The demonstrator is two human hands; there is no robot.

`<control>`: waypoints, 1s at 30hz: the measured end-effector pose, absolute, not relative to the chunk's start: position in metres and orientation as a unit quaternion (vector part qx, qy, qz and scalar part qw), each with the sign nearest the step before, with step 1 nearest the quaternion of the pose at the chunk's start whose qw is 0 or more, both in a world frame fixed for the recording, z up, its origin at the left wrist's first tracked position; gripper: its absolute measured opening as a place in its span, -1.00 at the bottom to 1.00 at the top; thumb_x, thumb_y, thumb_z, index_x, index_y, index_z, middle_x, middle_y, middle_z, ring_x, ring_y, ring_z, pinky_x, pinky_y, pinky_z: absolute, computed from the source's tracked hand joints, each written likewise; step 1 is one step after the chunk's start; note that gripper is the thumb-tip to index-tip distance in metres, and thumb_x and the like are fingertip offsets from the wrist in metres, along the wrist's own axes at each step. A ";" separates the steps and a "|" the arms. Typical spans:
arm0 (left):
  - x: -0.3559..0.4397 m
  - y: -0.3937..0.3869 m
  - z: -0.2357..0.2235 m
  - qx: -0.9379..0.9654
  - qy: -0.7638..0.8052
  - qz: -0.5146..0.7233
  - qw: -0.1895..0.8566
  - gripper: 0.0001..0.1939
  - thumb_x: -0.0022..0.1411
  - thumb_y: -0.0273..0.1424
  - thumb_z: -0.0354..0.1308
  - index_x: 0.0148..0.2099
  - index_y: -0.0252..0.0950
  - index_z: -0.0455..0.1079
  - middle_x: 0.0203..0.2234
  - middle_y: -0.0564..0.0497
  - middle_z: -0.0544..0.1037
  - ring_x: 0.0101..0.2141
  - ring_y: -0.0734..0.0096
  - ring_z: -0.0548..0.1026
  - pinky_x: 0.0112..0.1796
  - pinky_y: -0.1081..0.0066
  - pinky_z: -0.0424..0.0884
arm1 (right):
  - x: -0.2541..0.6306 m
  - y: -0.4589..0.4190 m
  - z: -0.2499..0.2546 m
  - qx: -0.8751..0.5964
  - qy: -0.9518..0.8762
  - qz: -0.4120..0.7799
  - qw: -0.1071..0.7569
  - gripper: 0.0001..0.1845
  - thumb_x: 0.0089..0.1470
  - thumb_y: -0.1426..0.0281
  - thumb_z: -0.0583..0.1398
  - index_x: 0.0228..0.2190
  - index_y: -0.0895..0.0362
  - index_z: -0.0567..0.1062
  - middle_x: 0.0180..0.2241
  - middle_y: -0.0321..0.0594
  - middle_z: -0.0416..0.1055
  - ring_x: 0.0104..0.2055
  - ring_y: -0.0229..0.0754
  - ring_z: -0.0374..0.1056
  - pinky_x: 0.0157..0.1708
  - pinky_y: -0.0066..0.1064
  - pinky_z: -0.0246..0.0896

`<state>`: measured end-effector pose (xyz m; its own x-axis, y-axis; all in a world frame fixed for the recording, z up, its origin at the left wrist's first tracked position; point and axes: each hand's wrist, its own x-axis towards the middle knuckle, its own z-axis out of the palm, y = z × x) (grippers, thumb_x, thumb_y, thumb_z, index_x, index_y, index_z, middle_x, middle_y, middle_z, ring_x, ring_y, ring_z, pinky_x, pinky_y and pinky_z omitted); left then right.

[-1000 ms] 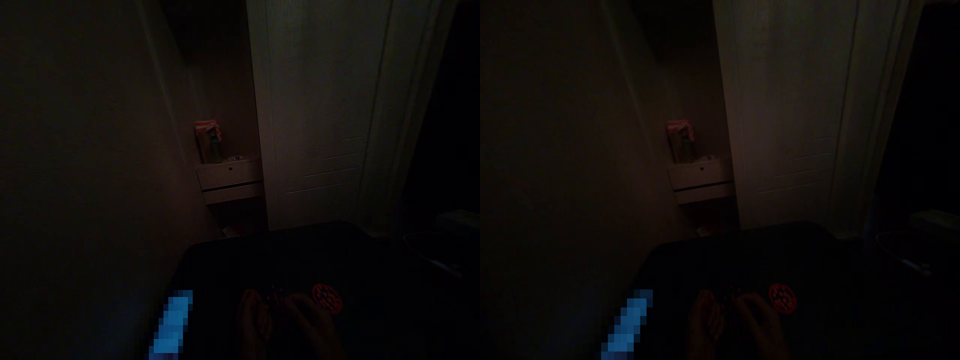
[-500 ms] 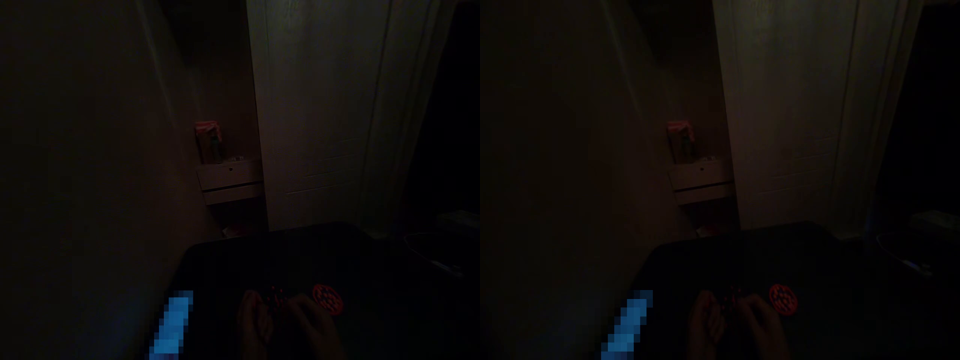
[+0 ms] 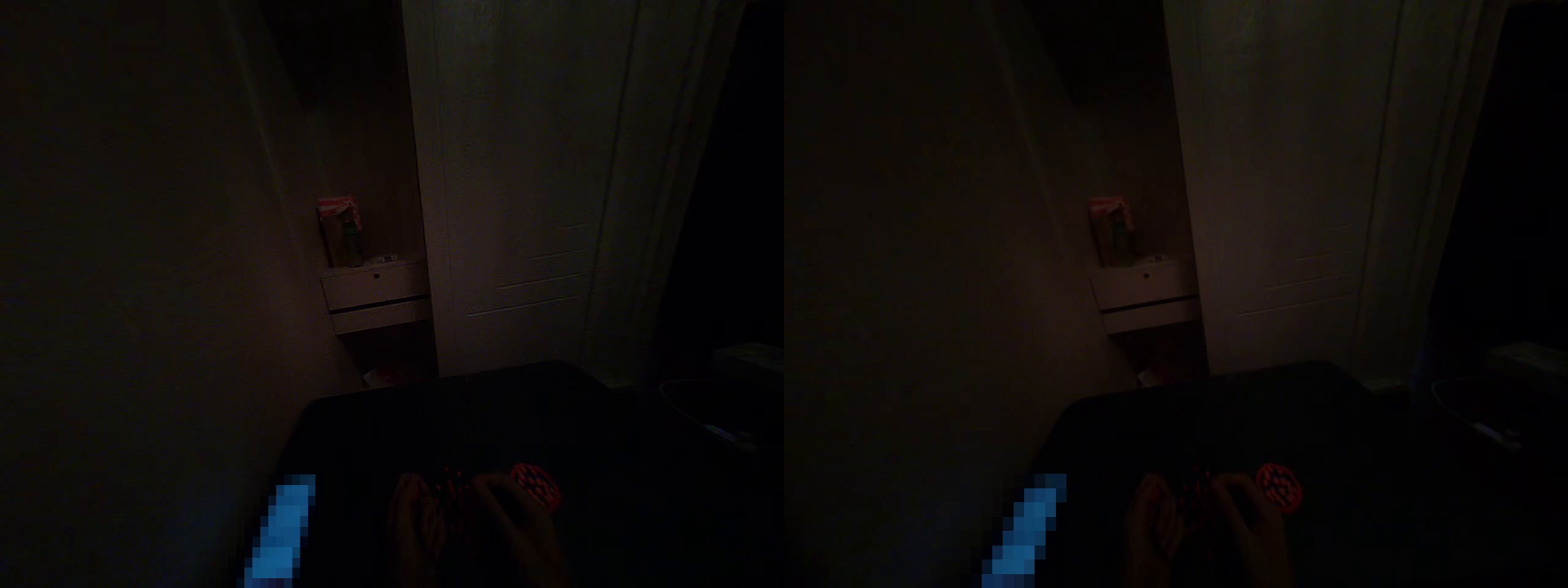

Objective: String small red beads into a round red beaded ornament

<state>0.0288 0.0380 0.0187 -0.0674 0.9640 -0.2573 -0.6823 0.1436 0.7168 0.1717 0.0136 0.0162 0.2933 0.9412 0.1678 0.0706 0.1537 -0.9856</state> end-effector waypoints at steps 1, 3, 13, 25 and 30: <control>0.029 0.038 0.018 0.190 0.374 0.624 0.659 -0.37 -0.33 0.08 0.50 -0.59 -0.28 0.24 -0.86 0.27 0.12 -0.80 0.74 0.01 -0.73 0.59 -0.15 | 0.173 0.014 0.016 -0.544 -0.464 0.355 0.602 -0.61 -0.03 -0.01 0.31 -0.39 0.06 0.66 -0.35 -0.15 0.65 -0.26 0.04 0.55 -0.26 -0.32 0.48; 0.028 0.038 0.017 0.198 0.371 0.619 0.664 -0.37 -0.31 0.08 0.49 -0.60 -0.27 0.22 -0.85 0.26 0.12 -0.80 0.73 0.01 -0.73 0.58 -0.14 | 0.174 0.016 0.015 -0.552 -0.452 0.337 0.615 -0.58 -0.04 -0.03 0.32 -0.35 0.05 0.68 -0.28 -0.11 0.67 -0.18 0.09 0.56 -0.16 -0.25 0.49; 0.030 0.040 0.019 0.178 0.390 0.613 0.664 -0.33 -0.45 0.13 0.49 -0.60 -0.26 0.23 -0.88 0.26 0.13 -0.83 0.72 0.02 -0.74 0.58 -0.15 | 0.179 0.014 -0.002 -0.577 -0.467 0.302 0.599 -0.52 0.05 -0.02 0.25 -0.15 0.03 0.65 -0.06 -0.09 0.63 0.03 0.15 0.51 0.05 -0.16 0.43; 0.029 0.040 0.011 0.181 0.369 0.617 0.671 -0.37 -0.29 0.09 0.48 -0.55 -0.25 0.21 -0.86 0.27 0.14 -0.81 0.72 0.04 -0.72 0.58 -0.14 | 0.184 0.043 -0.004 -0.495 -0.649 0.224 0.532 -0.73 0.15 0.38 0.16 -0.21 0.00 0.65 -0.20 -0.13 0.64 -0.15 0.01 0.56 -0.13 -0.27 0.45; 0.030 0.041 0.014 0.188 0.374 0.617 0.666 -0.34 -0.40 0.13 0.49 -0.57 -0.25 0.23 -0.88 0.27 0.14 -0.83 0.72 0.01 -0.75 0.58 -0.14 | 0.188 0.052 -0.025 -0.526 -0.664 0.154 0.509 -0.62 0.09 0.47 0.10 -0.15 0.07 0.65 -0.16 -0.08 0.66 -0.12 0.04 0.57 -0.08 -0.18 0.46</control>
